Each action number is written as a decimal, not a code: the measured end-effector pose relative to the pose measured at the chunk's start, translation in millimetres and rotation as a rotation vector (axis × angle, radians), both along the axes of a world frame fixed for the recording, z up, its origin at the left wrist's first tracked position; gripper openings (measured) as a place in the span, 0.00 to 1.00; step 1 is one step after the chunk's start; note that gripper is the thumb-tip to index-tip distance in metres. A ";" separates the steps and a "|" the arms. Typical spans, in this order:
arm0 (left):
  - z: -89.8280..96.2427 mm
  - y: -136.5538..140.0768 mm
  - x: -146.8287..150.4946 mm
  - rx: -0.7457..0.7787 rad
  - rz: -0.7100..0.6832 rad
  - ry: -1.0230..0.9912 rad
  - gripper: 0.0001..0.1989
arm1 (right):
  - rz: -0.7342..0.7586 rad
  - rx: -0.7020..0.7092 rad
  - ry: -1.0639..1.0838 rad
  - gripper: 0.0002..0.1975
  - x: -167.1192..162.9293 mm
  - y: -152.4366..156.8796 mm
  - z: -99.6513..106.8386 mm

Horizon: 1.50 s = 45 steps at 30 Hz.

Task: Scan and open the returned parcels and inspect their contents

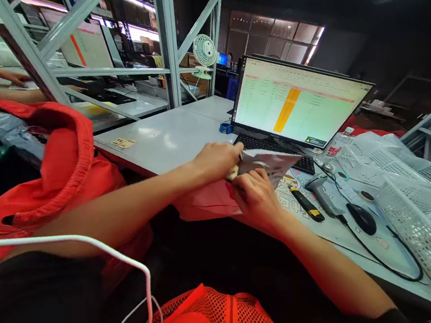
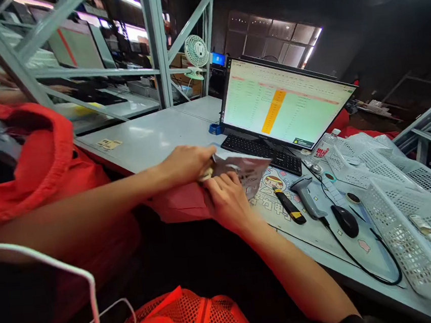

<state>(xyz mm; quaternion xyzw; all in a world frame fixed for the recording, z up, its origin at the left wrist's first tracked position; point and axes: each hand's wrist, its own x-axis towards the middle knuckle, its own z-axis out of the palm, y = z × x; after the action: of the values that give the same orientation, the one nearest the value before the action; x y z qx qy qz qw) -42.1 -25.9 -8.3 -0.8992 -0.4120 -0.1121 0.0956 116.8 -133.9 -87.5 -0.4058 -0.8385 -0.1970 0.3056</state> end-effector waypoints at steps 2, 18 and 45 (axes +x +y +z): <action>1.1 14.9 -11.1 0.127 0.099 -0.002 0.14 | 0.086 -0.084 0.003 0.03 -8.6 -16.9 -2.6; -16.4 -5.6 -7.3 0.194 -0.429 -0.131 0.09 | -0.017 -0.015 0.038 0.14 46.8 -52.0 -2.4; -151.5 44.5 26.3 -0.196 -0.111 0.132 0.29 | -0.401 -0.277 1.028 0.28 90.9 -9.5 -122.9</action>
<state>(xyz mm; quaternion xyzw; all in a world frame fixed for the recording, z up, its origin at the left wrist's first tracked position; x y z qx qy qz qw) -15.7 18.5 -159.9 -0.9310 -0.3636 -0.0168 0.0279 207.6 -143.4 -210.4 -0.6370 -0.5067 0.0836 0.5749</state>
